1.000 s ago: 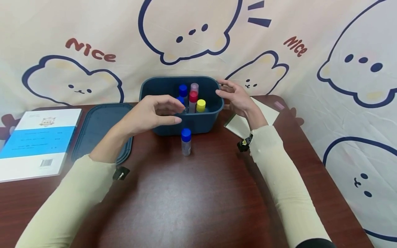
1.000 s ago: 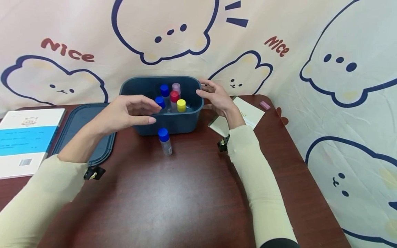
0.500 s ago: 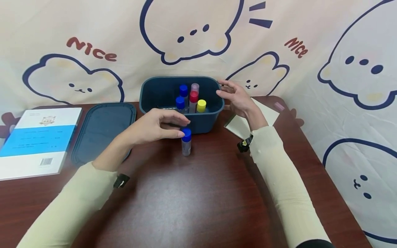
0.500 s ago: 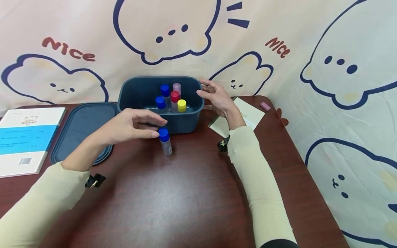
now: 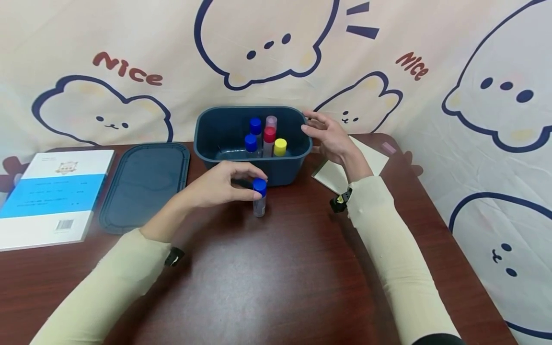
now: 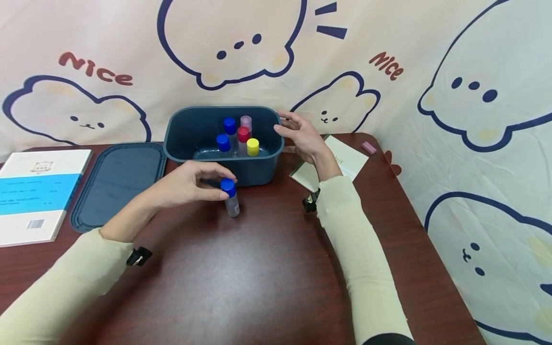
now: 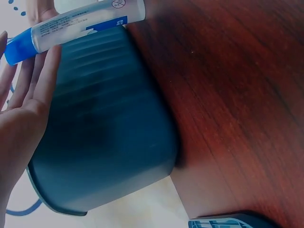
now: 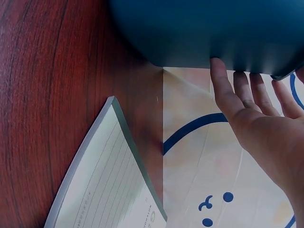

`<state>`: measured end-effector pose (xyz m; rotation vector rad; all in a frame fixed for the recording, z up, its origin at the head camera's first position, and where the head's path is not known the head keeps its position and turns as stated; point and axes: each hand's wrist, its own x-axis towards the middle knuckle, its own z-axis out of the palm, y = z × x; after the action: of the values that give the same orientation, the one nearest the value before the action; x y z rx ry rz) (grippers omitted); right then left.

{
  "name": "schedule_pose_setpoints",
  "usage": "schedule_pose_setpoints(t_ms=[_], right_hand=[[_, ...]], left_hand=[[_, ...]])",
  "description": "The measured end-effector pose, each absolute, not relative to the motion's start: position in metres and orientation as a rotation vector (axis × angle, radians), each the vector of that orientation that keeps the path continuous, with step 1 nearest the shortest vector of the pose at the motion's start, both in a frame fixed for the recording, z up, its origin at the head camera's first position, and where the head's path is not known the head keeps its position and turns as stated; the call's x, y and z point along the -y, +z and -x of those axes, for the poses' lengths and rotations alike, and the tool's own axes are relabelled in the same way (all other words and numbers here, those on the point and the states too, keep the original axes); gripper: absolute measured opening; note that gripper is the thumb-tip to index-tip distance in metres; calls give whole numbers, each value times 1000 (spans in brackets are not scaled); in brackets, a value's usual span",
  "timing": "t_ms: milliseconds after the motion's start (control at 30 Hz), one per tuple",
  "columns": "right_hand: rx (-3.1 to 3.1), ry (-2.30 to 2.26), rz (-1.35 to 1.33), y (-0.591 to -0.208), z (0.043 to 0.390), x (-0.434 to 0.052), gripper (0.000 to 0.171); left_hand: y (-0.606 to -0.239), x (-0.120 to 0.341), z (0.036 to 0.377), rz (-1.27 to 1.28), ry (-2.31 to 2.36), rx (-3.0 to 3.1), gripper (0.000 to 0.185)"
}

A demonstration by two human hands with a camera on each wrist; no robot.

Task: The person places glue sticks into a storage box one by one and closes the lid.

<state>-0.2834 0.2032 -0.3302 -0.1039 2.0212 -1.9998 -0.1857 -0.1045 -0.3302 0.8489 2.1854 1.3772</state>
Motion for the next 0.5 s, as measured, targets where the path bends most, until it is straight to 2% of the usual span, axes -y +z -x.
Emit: schedule_pose_setpoints(t_ms=[500], right_hand=[[-2019, -2024, 104, -331, 282, -204, 53]], left_hand=[[-331, 105, 185, -840, 1384, -2262, 35]])
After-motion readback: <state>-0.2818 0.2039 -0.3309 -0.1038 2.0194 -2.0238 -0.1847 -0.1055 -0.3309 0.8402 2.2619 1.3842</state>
